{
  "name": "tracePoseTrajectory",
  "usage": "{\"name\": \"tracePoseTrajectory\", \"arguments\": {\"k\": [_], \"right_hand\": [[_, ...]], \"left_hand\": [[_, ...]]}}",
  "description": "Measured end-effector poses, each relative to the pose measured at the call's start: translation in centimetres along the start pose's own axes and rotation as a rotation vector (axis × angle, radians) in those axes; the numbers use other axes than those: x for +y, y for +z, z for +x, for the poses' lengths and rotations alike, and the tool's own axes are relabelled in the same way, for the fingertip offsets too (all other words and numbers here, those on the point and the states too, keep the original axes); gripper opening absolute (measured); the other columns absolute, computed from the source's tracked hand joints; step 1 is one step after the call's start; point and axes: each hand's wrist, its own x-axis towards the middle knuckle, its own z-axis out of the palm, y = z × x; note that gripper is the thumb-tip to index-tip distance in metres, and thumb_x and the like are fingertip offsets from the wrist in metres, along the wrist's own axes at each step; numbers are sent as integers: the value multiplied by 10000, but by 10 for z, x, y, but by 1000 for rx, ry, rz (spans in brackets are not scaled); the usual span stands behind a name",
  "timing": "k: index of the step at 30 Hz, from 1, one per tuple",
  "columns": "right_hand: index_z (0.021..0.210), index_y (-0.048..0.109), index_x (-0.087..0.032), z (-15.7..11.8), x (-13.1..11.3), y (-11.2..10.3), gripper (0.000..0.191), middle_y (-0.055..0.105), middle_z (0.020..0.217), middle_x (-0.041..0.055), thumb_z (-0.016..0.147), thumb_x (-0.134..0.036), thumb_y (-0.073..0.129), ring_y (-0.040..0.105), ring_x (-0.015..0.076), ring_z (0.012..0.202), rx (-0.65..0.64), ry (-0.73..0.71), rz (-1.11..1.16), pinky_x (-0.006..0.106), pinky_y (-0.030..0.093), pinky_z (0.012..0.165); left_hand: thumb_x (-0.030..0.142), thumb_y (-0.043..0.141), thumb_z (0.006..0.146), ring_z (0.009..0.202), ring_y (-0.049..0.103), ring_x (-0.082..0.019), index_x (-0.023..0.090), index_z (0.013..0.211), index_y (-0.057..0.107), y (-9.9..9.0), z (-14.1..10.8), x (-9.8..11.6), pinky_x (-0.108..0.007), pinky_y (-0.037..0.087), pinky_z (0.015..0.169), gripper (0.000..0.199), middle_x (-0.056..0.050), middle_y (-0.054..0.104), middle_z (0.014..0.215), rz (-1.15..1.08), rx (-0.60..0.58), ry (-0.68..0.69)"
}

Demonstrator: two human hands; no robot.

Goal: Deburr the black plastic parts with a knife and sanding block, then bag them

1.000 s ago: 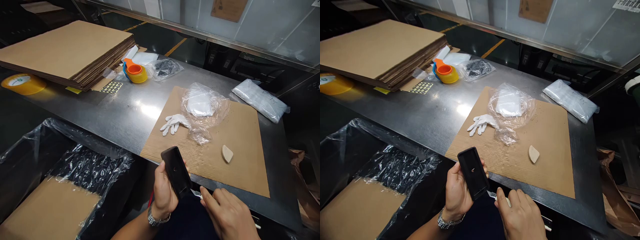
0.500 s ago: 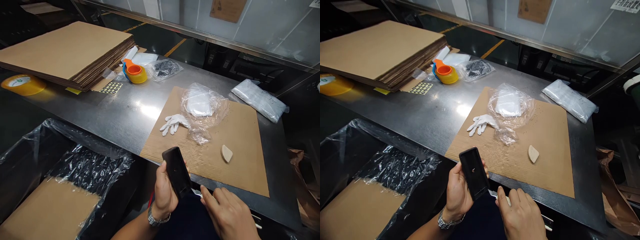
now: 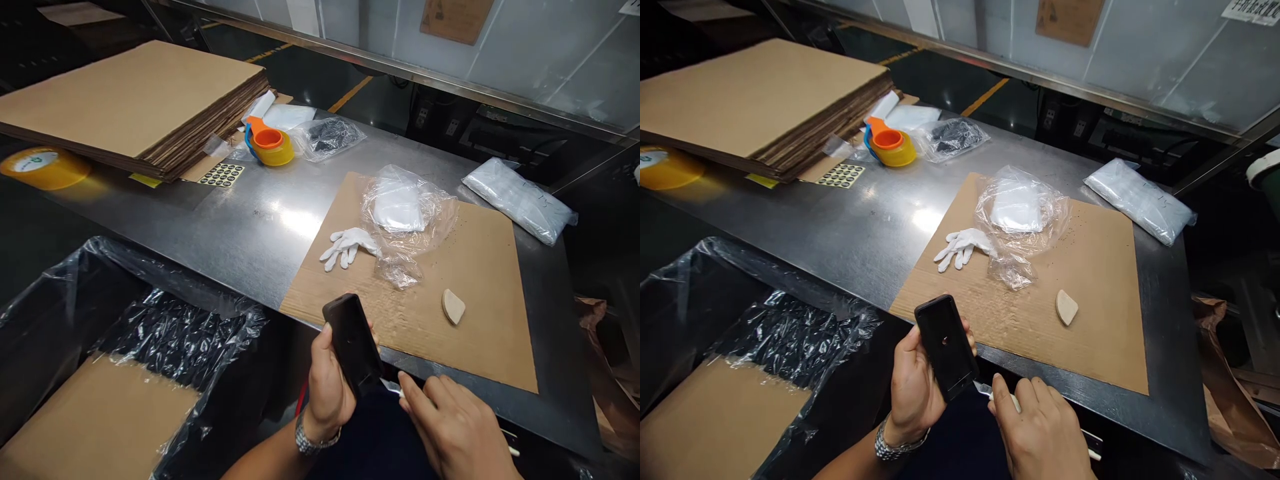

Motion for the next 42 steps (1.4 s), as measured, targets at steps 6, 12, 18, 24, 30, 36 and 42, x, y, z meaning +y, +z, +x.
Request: {"name": "tracePoseTrajectory", "arguments": {"k": [6, 12, 18, 24, 30, 36, 42], "right_hand": [[967, 631, -165, -1, 0, 1, 329, 501, 559, 0, 944, -237, 311, 443, 110, 506, 13, 7, -9, 258, 263, 509], [1009, 620, -173, -6, 0, 5, 271, 511, 589, 2, 924, -235, 370, 455, 125, 542, -35, -5, -94, 276, 280, 540], [955, 630, -165, -2, 1, 5, 304, 507, 557, 1, 938, -218, 332, 441, 122, 515, 41, 3, -53, 279, 257, 529], [841, 577, -165, 0, 7, 3, 292, 481, 491, -38, 948, -206, 308, 434, 99, 429, -26, 15, 57, 273, 210, 484], [702, 479, -197, 0, 6, 4, 325, 475, 462, -44, 951, -204, 271, 430, 100, 386, -115, 9, 57, 282, 172, 467], [703, 454, -211, 1, 5, 5, 304, 467, 451, -49, 943, -188, 267, 443, 116, 370, -131, 3, 2, 285, 157, 459], [734, 468, -209, 0, 3, 7, 307, 483, 434, -47, 945, -199, 246, 465, 124, 340, -135, 6, -66, 289, 131, 440]], "left_hand": [[422, 428, 792, 605, 586, -183, 161, 1092, 564, -1, -2, -1, -319, 496, 585, 420, -63, 656, 740, 4, -3, 37], [411, 451, 791, 637, 601, -170, 143, 970, 621, 0, -1, -1, -284, 501, 603, 365, -52, 655, 740, -19, 4, 6], [394, 427, 823, 589, 593, -150, 95, 801, 651, 0, 3, 3, -247, 499, 550, 374, -65, 647, 684, 29, 36, -99], [398, 408, 838, 571, 596, -157, 88, 810, 645, 1, 7, 5, -277, 518, 542, 392, -76, 655, 722, 80, 23, -177], [393, 394, 847, 565, 592, -152, 85, 811, 644, 1, 8, 6, -266, 513, 533, 397, -75, 651, 719, 90, -7, -215], [399, 427, 825, 536, 583, -148, 90, 806, 641, 1, 7, 6, -264, 501, 515, 377, -71, 650, 705, 108, -14, -216], [421, 500, 781, 516, 591, -171, 99, 878, 637, 0, 9, 2, -283, 479, 503, 363, -67, 652, 661, 117, 12, -173]]}}
